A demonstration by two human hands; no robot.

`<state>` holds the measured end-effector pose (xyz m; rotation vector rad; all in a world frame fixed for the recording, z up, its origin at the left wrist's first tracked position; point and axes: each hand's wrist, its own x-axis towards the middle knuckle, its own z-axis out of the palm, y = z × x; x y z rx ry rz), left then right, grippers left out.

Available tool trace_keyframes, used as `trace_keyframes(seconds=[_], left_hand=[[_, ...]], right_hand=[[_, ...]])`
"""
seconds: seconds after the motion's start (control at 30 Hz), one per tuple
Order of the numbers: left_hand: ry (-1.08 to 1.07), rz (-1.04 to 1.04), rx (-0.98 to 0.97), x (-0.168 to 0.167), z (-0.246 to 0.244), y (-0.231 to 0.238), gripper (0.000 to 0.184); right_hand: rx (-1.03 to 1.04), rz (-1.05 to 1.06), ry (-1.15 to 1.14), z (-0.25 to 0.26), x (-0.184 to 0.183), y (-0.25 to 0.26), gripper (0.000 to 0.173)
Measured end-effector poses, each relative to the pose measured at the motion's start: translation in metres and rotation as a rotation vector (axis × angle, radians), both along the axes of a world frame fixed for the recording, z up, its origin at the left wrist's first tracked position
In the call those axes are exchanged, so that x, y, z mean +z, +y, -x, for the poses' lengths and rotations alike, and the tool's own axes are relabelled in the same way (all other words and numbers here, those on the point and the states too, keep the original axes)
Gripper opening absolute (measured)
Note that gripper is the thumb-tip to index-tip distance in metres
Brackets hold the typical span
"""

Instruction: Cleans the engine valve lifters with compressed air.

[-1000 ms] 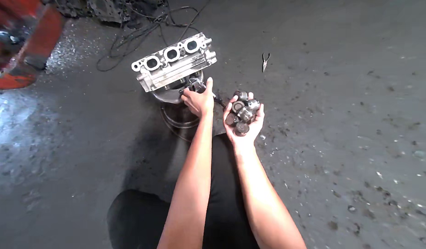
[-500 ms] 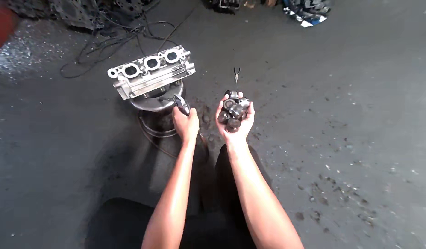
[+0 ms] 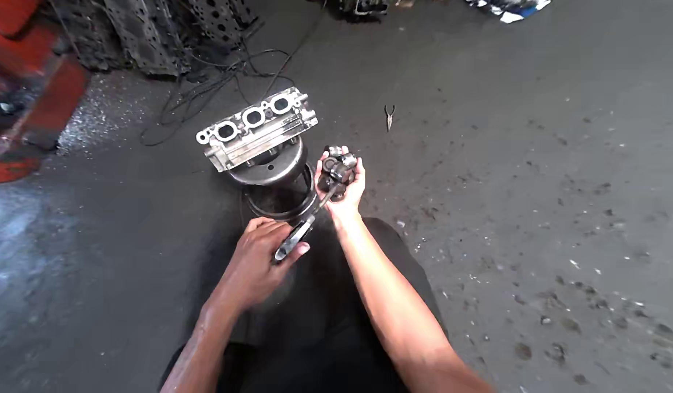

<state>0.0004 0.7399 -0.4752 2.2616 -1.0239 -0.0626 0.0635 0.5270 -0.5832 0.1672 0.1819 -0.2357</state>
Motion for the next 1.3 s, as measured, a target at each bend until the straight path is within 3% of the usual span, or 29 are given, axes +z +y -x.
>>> trace_keyframes(seconds=[0.3, 0.5, 0.7, 0.9, 1.13, 1.3], left_hand=[[0.022, -0.157, -0.104, 0.046, -0.018, 0.035, 0.043], [-0.018, -0.261, -0.142, 0.079, -0.044, 0.032, 0.033], [-0.019, -0.435, -0.137, 0.114, -0.064, 0.03, 0.036], [0.106, -0.453, -0.196, 0.112, -0.07, 0.034, 0.033], [0.127, -0.365, -0.168, 0.106, -0.07, 0.026, 0.031], [0.061, -0.434, -0.054, 0.103, -0.084, 0.025, 0.037]], right_hand=[[0.081, -0.01, -0.021, -0.007, 0.002, 0.038, 0.047], [0.156, -0.006, -0.043, -0.007, 0.0, 0.061, 0.049], [0.201, 0.054, -0.058, -0.005, 0.002, 0.072, 0.049], [0.175, -0.104, -0.125, -0.013, -0.002, 0.065, 0.049], [0.179, -0.077, -0.027, -0.011, 0.003, 0.059, 0.044], [0.177, -0.087, -0.063, -0.01, -0.001, 0.062, 0.043]])
